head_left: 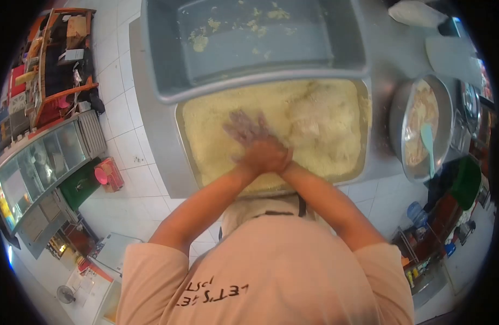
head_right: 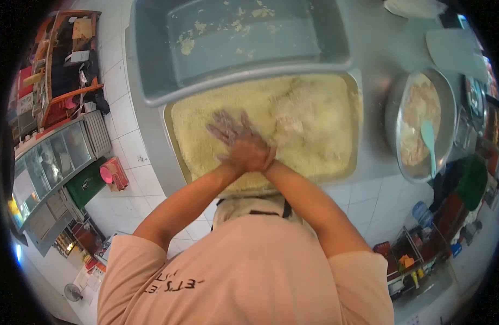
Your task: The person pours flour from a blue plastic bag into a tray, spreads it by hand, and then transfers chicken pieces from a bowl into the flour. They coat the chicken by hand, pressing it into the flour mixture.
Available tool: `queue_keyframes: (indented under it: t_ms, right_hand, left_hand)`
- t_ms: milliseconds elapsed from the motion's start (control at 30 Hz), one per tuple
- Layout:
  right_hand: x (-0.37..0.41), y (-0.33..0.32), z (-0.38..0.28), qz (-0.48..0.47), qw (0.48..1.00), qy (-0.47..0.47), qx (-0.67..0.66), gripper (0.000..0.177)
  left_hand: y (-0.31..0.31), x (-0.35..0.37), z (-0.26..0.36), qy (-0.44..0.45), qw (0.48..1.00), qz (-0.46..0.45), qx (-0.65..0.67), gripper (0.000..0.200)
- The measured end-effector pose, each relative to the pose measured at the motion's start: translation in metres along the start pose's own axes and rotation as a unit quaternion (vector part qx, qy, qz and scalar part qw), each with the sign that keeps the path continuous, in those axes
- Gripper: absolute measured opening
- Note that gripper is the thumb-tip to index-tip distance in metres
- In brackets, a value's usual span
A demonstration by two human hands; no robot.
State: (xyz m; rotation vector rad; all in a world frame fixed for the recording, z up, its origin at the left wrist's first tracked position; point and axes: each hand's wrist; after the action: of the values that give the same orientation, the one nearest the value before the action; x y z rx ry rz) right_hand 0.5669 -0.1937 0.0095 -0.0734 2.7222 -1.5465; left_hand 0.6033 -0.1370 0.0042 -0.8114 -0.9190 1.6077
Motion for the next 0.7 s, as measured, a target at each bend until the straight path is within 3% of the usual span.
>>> queue_keyframes:
  t_ms: [100, 233, 300, 400, 433, 467, 533, 633, 700]
  right_hand:
    - [-0.001, 0.0, 0.009, -0.049, 0.999, 0.002, -0.005, 0.084]
    - [-0.003, 0.003, 0.011, -0.001, 0.997, -0.005, -0.072, 0.085]
    - [-0.004, 0.009, 0.012, -0.009, 0.999, -0.037, -0.033, 0.087]
    - [0.019, 0.014, 0.003, -0.045, 0.997, -0.017, -0.053, 0.087]
    - [0.028, 0.005, 0.003, -0.047, 0.998, -0.029, 0.022, 0.088]
    - [0.028, -0.002, 0.005, -0.054, 0.998, -0.024, 0.016, 0.088]
    - [0.023, 0.0, 0.013, -0.065, 0.998, -0.008, -0.013, 0.088]
    - [0.026, 0.005, 0.012, -0.073, 0.996, -0.006, 0.046, 0.088]
    - [0.027, 0.001, 0.005, -0.076, 0.997, -0.002, 0.034, 0.088]
  left_hand:
    - [0.01, -0.001, -0.004, 0.033, 0.997, 0.041, 0.063, 0.037]
    - [-0.005, -0.01, 0.0, 0.017, 0.999, 0.022, 0.032, 0.038]
    - [-0.011, -0.013, 0.005, -0.115, 0.991, -0.042, 0.047, 0.041]
    - [-0.007, -0.008, 0.034, -0.167, 0.983, -0.01, 0.072, 0.043]
    - [0.002, -0.008, 0.038, -0.163, 0.985, -0.007, 0.059, 0.04]
    - [0.007, -0.008, 0.035, -0.167, 0.984, -0.015, 0.066, 0.04]
    - [0.017, -0.007, 0.023, -0.066, 0.994, 0.037, 0.074, 0.042]
    - [0.034, 0.005, 0.022, -0.018, 0.991, 0.083, 0.103, 0.042]
    - [0.032, 0.006, 0.025, -0.044, 0.992, 0.064, 0.101, 0.043]
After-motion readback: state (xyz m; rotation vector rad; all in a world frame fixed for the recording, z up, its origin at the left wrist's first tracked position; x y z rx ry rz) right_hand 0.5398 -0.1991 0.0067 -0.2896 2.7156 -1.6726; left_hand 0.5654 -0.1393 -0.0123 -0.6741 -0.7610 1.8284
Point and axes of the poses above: each hand's wrist, its own x-axis away from the middle knuckle, its own y-axis out of the palm, z = x × y, and after that the axes turned 5 degrees about -y, right-handed
